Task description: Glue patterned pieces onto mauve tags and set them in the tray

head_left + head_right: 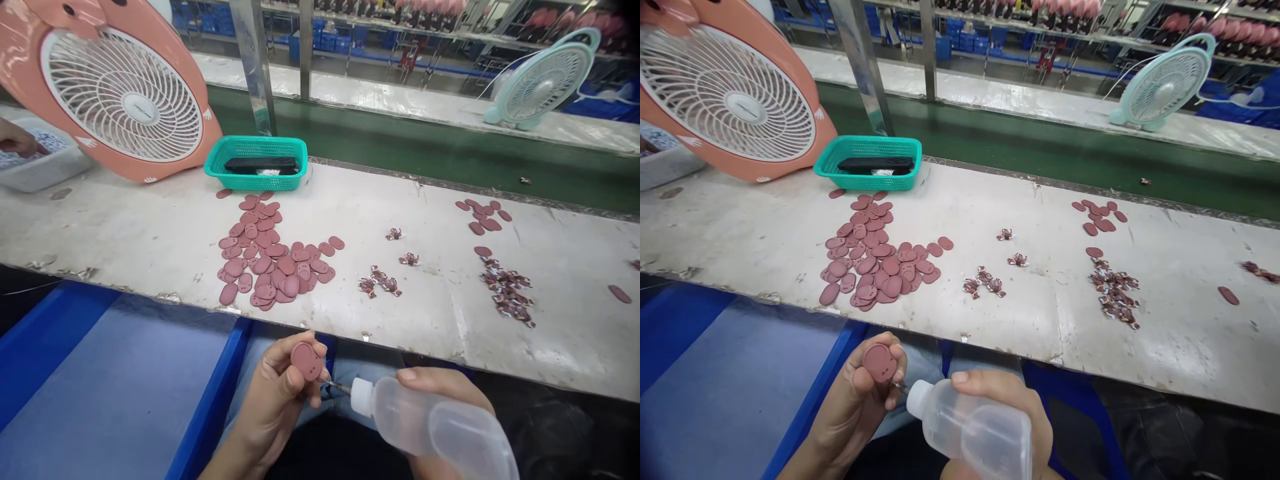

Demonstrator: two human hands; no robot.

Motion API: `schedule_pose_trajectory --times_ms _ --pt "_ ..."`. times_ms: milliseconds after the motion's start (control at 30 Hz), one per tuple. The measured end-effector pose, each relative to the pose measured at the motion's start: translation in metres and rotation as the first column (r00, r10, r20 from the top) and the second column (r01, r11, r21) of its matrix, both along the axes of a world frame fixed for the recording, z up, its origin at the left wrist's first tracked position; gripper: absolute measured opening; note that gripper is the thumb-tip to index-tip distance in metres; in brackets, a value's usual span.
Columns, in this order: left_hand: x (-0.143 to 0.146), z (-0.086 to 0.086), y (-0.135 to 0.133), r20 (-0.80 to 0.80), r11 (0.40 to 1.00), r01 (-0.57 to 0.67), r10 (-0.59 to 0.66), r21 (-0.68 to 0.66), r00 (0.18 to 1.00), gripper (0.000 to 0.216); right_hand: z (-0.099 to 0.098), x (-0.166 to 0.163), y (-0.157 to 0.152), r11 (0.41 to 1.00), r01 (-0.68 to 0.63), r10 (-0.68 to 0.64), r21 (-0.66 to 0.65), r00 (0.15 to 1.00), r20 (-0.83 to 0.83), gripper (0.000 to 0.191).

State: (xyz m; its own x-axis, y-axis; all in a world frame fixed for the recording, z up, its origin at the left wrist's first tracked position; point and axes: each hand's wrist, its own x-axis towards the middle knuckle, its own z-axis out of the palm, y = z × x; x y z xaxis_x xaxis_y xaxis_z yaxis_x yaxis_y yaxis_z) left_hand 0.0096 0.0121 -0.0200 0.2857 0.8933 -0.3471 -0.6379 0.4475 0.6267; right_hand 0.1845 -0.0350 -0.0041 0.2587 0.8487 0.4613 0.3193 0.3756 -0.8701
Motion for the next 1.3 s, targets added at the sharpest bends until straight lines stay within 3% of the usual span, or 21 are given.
schedule_pose_trajectory --times_ms 100,467,700,1167,1300 --pt "-0.001 -0.001 0.0 -0.01 1.0 0.013 -0.012 0.024 1.0 0.037 0.007 -0.003 0.005 0.996 0.013 -0.013 0.086 1.0 -0.005 0.038" --pt "0.008 0.014 -0.003 -0.102 0.995 -0.095 0.093 -0.019 0.99 0.041 0.011 -0.004 0.01 0.991 -0.1 0.103 0.088 0.994 -0.026 0.04" --pt "0.008 0.016 -0.003 -0.12 0.995 -0.094 0.091 -0.024 0.989 0.04 0.005 -0.003 0.003 0.998 0.031 -0.03 0.06 0.999 -0.027 0.038" --pt "0.008 0.018 -0.004 -0.143 0.993 -0.119 0.115 -0.019 0.983 0.041 0.001 -0.005 0.003 0.996 -0.076 0.079 0.043 0.994 -0.072 0.038" --pt "0.007 0.018 -0.004 -0.139 0.994 -0.111 0.108 -0.009 0.984 0.04 0.007 -0.007 0.008 0.996 -0.011 0.015 0.089 0.999 -0.045 0.036"
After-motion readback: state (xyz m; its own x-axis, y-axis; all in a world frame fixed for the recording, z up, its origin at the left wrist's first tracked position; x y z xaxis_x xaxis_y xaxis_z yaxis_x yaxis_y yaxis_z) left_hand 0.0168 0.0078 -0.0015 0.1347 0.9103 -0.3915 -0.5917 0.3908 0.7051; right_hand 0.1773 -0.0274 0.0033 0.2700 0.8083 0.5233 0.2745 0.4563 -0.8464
